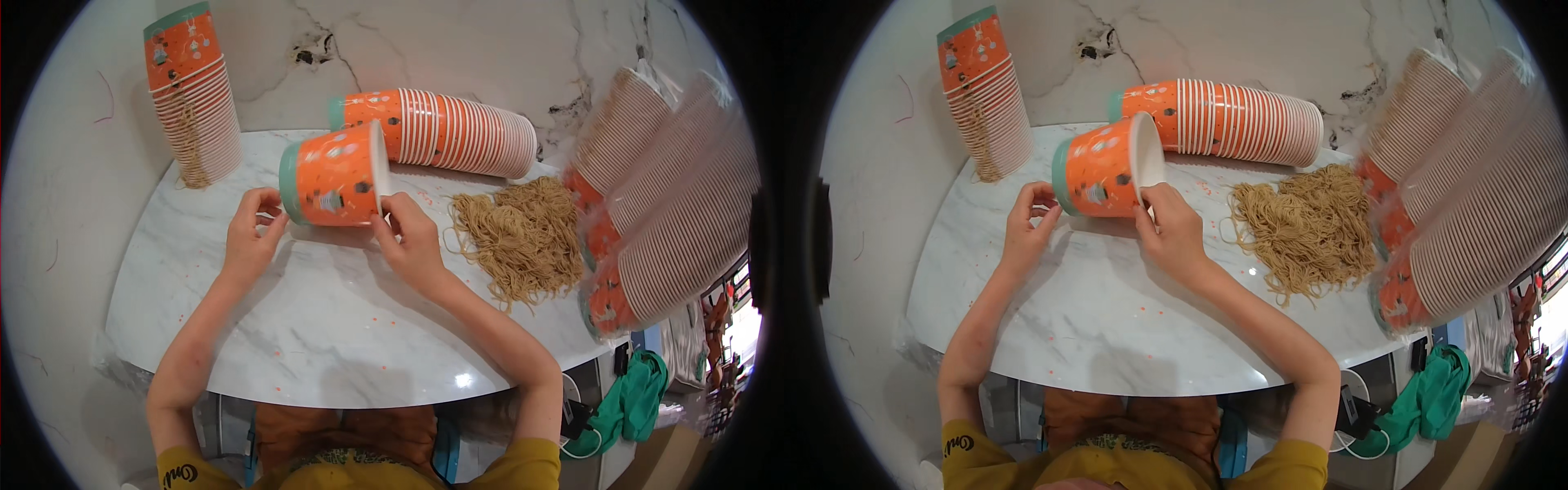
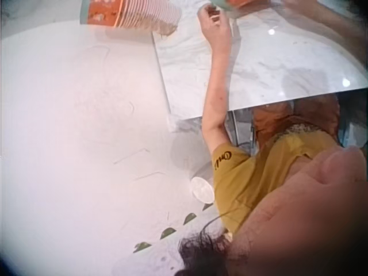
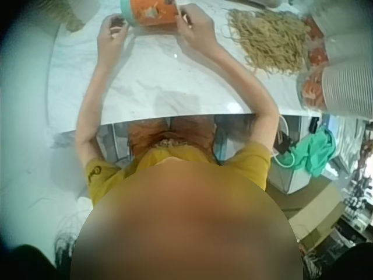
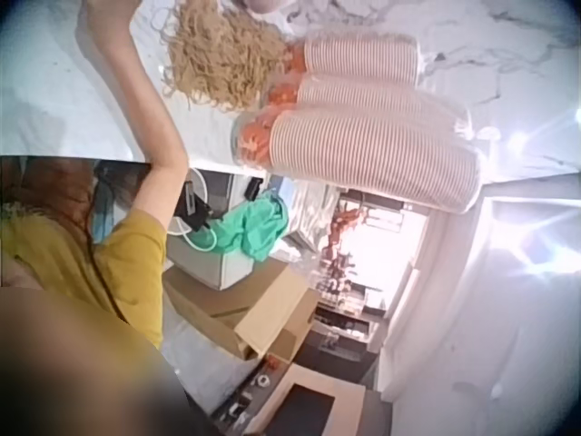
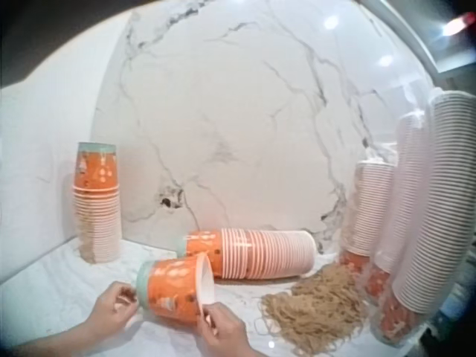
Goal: Place rubber bands around individual paper bowls.
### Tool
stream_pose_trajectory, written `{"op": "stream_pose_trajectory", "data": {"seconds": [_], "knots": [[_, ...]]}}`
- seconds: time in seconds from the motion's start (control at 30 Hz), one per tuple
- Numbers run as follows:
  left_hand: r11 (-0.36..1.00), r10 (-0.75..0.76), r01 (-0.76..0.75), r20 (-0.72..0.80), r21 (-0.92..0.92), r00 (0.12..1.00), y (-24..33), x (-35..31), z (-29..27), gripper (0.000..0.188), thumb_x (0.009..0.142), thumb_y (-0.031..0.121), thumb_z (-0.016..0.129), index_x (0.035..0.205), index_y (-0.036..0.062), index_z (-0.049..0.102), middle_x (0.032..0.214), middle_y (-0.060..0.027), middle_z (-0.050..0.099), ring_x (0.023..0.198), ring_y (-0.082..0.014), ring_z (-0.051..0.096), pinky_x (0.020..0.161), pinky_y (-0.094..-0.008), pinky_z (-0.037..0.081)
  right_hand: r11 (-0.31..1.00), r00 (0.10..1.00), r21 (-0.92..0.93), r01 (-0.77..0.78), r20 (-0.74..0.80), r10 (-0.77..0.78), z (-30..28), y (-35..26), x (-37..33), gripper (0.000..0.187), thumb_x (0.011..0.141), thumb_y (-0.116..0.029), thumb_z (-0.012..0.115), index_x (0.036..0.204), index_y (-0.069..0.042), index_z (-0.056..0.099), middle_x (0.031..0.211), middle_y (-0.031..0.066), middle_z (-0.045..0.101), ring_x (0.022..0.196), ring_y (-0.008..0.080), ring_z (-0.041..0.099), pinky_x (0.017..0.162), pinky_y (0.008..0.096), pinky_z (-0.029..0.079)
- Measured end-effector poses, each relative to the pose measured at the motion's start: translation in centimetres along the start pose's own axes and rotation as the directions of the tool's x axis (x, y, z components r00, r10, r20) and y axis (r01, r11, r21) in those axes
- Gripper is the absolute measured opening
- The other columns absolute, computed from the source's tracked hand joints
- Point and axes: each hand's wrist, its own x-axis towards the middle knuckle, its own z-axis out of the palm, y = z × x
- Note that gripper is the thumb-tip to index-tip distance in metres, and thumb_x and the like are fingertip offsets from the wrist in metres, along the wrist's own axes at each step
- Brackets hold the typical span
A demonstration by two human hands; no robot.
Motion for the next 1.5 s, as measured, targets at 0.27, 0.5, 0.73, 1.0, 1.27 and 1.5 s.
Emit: {"op": "stream_pose_trajectory", "data": {"seconds": [0.27, 0.5, 0.73, 1.0, 1.27, 1.5], "knots": [[0.682, 0.589, -0.561, 0.102, 0.468, 0.801, 5.2, -2.0, 1.8, 0.064, 0.076, -0.006, 0.073, 0.137, 0.0077, 0.058, 0.141, -0.0173, 0.057, 0.084, -0.0253, 0.070, 0.065, -0.0334, 0.058, 0.414, 0.706, -0.680, 0.605, 0.218, -0.674, 0.8, -1.1, -0.3, 0.031, 0.071, 0.001, 0.069, 0.102, -0.003, 0.070, 0.087, 0.0066, 0.059, 0.074, 0.0225, 0.061, 0.056, 0.0344, 0.049], [0.682, 0.582, -0.590, 0.169, 0.432, 0.796, 5.8, -2.6, 2.4, 0.053, 0.076, -0.005, 0.075, 0.127, 0.0038, 0.065, 0.117, -0.0116, 0.064, 0.084, -0.0230, 0.073, 0.063, -0.0318, 0.059, 0.537, 0.708, -0.543, 0.646, 0.162, -0.687, 1.5, -3.0, -0.9, 0.040, 0.069, -0.002, 0.073, 0.109, -0.004, 0.070, 0.095, 0.0079, 0.061, 0.082, 0.0229, 0.062, 0.061, 0.0343, 0.052], [0.924, 0.330, -0.317, -0.027, 0.213, 0.944, 6.4, -2.2, 1.3, 0.031, 0.079, -0.001, 0.079, 0.104, 0.0039, 0.063, 0.101, -0.0088, 0.060, 0.068, -0.0159, 0.065, 0.059, -0.0282, 0.053, 0.713, 0.778, -0.468, 0.523, -0.080, -0.623, 0.4, -1.4, -0.1, 0.062, 0.081, 0.009, 0.068, 0.139, -0.006, 0.053, 0.128, 0.0188, 0.052, 0.100, 0.0309, 0.060, 0.071, 0.0359, 0.056], [0.984, 0.119, -0.111, 0.053, -0.141, 0.991, 4.7, -1.0, -0.8, 0.015, 0.087, 0.003, 0.069, 0.099, 0.0036, 0.059, 0.101, -0.0029, 0.056, 0.078, -0.0076, 0.056, 0.069, -0.0232, 0.047, 0.980, 0.988, 0.163, -0.114, 0.125, 0.094, -2.3, 3.0, 0.3, 0.089, 0.092, -0.035, 0.072, 0.161, -0.008, 0.022, 0.151, 0.0222, 0.042, 0.138, 0.0329, 0.045, 0.115, 0.0476, 0.036], [0.802, 0.405, -0.273, -0.148, 0.531, 0.902, 5.7, -0.1, -1.6, 0.029, 0.082, 0.003, 0.066, 0.111, 0.0046, 0.064, 0.128, -0.0129, 0.061, 0.104, -0.0253, 0.060, 0.088, -0.0345, 0.049, 0.999, 0.981, 0.029, -0.044, 0.191, 0.038, 1.1, 2.0, -1.8, 0.108, 0.083, -0.028, 0.084, 0.163, -0.003, 0.015, 0.148, 0.0233, 0.042, 0.135, 0.0336, 0.047, 0.114, 0.0446, 0.038], [0.706, 0.503, -0.405, -0.008, 0.581, 0.864, 6.9, -0.9, -0.4, 0.029, 0.078, 0.003, 0.069, 0.107, 0.0031, 0.065, 0.105, -0.0111, 0.067, 0.104, -0.0309, 0.060, 0.100, -0.0458, 0.042, 0.965, 0.946, 0.015, 0.260, 0.197, -0.258, 3.1, -1.0, -4.0, 0.077, 0.087, -0.001, 0.070, 0.154, 0.000, 0.032, 0.132, 0.0200, 0.050, 0.117, 0.0338, 0.057, 0.104, 0.0408, 0.047]]}}
